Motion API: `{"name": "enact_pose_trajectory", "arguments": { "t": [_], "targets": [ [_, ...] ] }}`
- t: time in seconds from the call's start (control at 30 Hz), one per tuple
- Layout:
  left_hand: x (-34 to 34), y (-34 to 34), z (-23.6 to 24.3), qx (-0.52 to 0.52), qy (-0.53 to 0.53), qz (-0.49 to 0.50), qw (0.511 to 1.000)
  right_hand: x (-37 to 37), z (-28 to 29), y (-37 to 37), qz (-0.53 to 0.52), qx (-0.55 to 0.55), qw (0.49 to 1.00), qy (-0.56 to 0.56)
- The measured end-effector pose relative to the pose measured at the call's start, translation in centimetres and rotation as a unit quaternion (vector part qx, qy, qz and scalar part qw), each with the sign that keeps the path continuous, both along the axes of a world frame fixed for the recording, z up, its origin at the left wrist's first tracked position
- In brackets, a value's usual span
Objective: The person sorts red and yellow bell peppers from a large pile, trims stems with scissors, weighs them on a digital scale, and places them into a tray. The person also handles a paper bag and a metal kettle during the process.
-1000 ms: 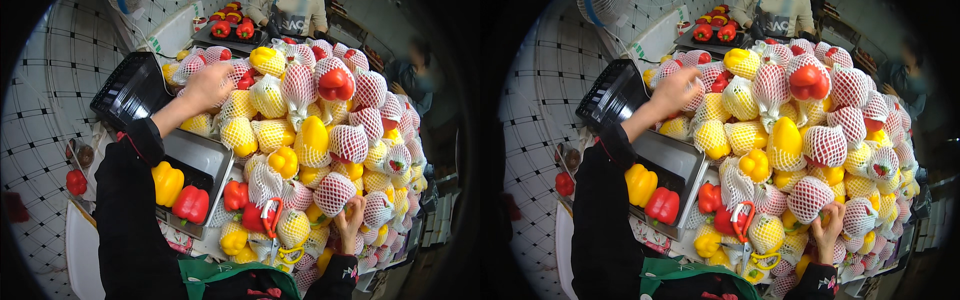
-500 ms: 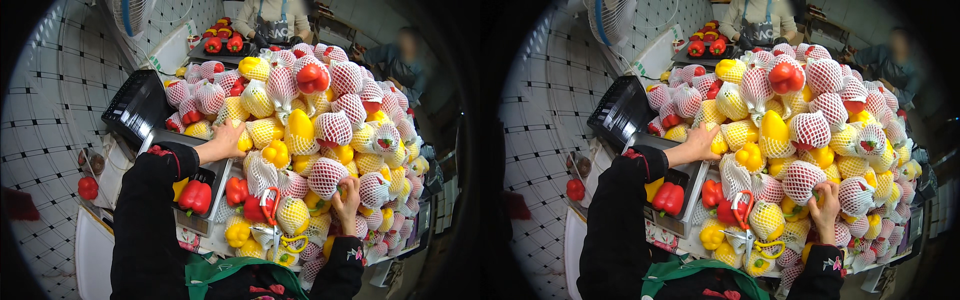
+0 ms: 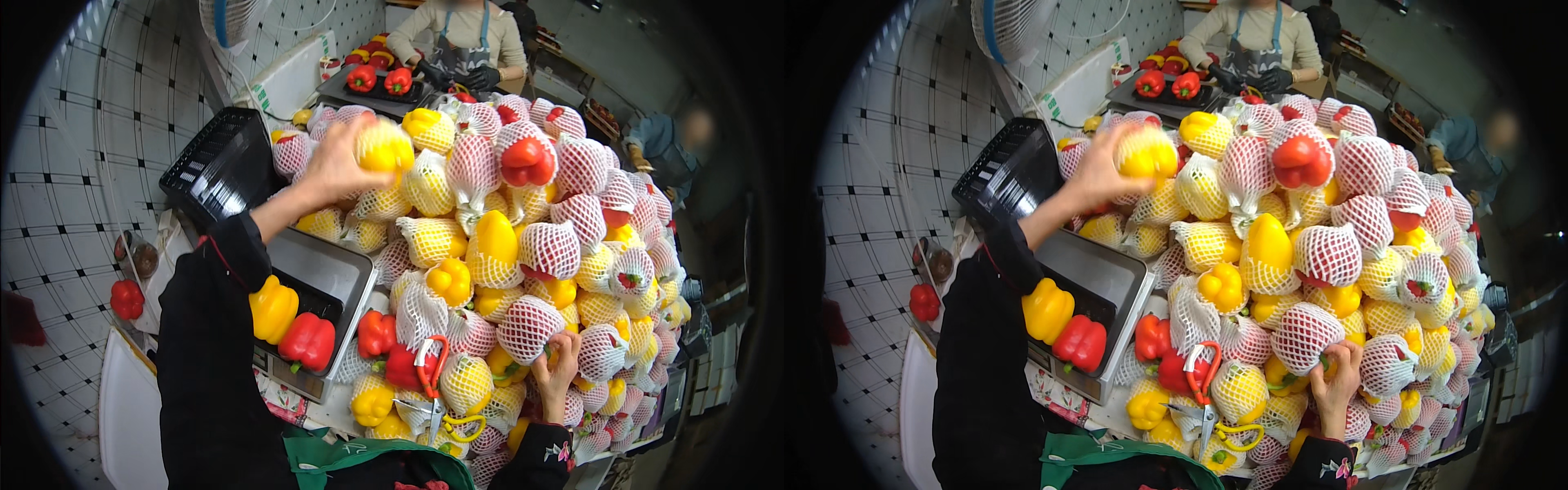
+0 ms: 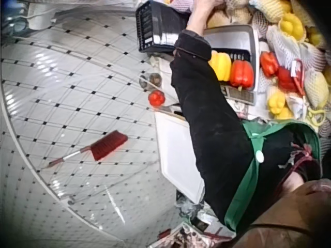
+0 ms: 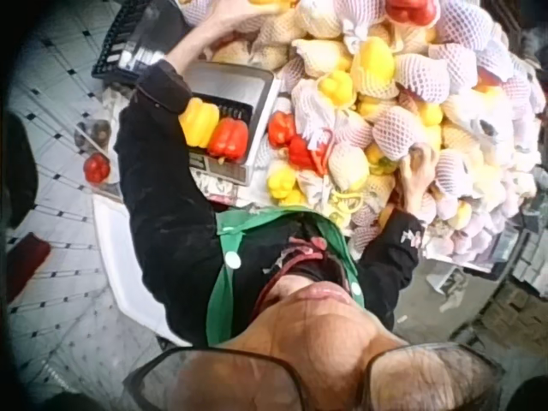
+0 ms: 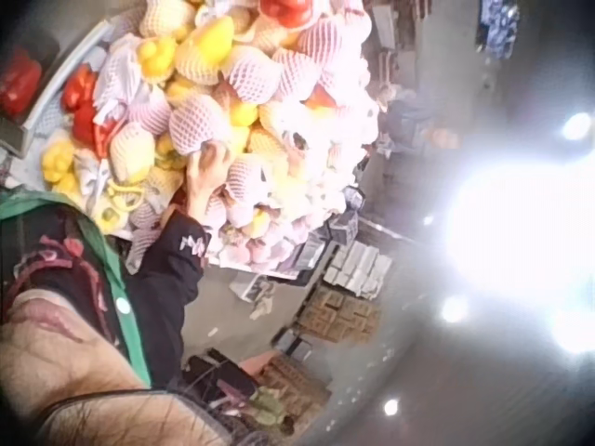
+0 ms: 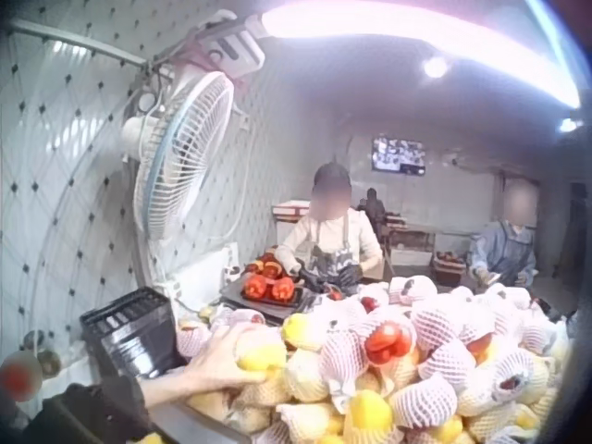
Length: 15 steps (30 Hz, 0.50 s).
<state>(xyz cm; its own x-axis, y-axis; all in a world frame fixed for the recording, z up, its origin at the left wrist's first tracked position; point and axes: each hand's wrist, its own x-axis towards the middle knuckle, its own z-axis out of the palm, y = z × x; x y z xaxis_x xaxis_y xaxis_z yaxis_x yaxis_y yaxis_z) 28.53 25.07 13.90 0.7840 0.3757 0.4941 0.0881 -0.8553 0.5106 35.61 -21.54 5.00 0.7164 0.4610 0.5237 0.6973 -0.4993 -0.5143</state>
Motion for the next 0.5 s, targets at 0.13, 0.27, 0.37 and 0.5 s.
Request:
{"name": "enact_pose_trajectory", "arguments": {
  "t": [0.13,0.27,0.37,0.5],
  "targets": [
    [1.7,8.7,-1.6,0.157,-0.106,0.158,0.969,0.0,-0.1,0.5,0.005,0.004,1.0,0.009],
    [2.7,15.4,-7.6,0.125,0.188,0.2,0.953,0.4,-0.8,0.0,0.013,0.027,0.999,0.024],
    [3.6,18.5,-11.4,0.076,0.138,0.175,0.972,0.1,-0.6,0.3,0.025,0.039,0.999,0.016],
    [2.9,18.0,-7.7,0.071,0.281,0.099,0.952,0.8,-0.5,-0.2,0.021,-0.009,1.0,0.002]
  ]
}}
